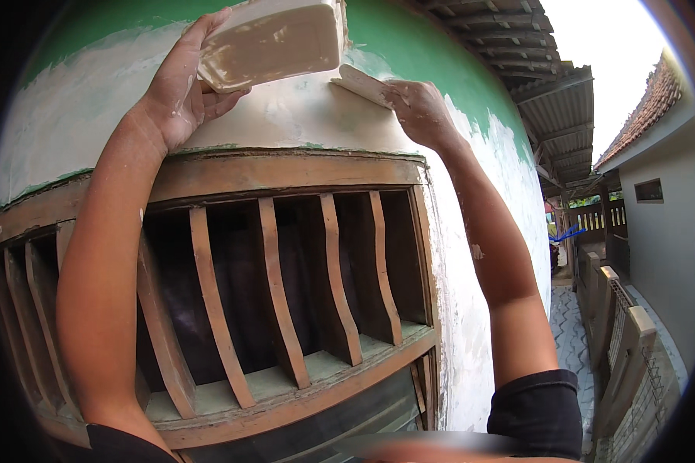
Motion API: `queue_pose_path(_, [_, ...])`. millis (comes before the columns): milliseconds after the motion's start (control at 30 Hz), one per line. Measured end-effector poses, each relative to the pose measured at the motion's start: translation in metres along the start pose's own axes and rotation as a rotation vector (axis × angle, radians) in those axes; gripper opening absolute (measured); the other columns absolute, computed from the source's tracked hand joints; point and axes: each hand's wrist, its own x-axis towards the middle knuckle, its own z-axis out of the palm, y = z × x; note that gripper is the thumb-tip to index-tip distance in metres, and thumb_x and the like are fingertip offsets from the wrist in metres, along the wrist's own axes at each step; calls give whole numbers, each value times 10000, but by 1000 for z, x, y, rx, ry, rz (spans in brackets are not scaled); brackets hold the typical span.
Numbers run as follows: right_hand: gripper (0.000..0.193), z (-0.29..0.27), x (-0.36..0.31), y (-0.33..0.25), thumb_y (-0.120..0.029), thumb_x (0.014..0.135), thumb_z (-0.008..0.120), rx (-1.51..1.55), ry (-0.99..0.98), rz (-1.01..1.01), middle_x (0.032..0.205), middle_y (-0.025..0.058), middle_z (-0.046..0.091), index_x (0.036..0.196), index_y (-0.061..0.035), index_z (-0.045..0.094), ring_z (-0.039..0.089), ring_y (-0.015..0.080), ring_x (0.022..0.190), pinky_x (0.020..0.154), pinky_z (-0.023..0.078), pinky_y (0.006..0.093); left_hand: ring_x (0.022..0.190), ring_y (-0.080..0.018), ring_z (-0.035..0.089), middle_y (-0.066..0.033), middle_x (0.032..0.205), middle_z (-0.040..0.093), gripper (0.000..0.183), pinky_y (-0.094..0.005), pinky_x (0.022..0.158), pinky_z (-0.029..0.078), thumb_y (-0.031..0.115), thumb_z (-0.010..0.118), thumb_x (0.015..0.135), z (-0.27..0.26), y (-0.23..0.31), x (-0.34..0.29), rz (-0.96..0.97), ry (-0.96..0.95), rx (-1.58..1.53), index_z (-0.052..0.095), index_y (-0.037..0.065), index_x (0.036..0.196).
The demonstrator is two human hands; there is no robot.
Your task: Applying putty or plaster to an exterior wall using a scraper.
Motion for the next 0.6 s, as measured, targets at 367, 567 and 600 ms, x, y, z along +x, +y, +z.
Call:
queue_pose_path(367, [288, 34, 49, 15, -179, 936, 591, -11, 40, -3, 953, 234, 674, 1206, -128, 677, 623, 411, 790, 753, 502, 455, 910, -131, 610, 16, 1138, 614, 651, -245, 784, 485, 679, 511, 874, 14, -2, 10, 1, 25, -20, 507, 221, 1336])
queue_pose_path(567, [282, 14, -17, -26, -105, 911, 607, 116, -70, -92, 1001, 234, 680, 1180, -85, 688, 655, 393, 831, 792, 514, 421, 945, -137, 601, 6, 1148, 611, 658, -260, 805, 475, 683, 509, 872, -6, -2, 3, -1, 3, -28, 498, 221, 1340])
queue_pose_path(600, [274, 0, -18, -26, -100, 910, 603, 145, -97, -85, 986, 234, 687, 1168, -70, 693, 666, 380, 820, 789, 516, 421, 948, -136, 600, 4, 1148, 612, 660, -260, 806, 475, 685, 513, 869, -4, -1, 2, 12, 20, -19, 498, 220, 1338])
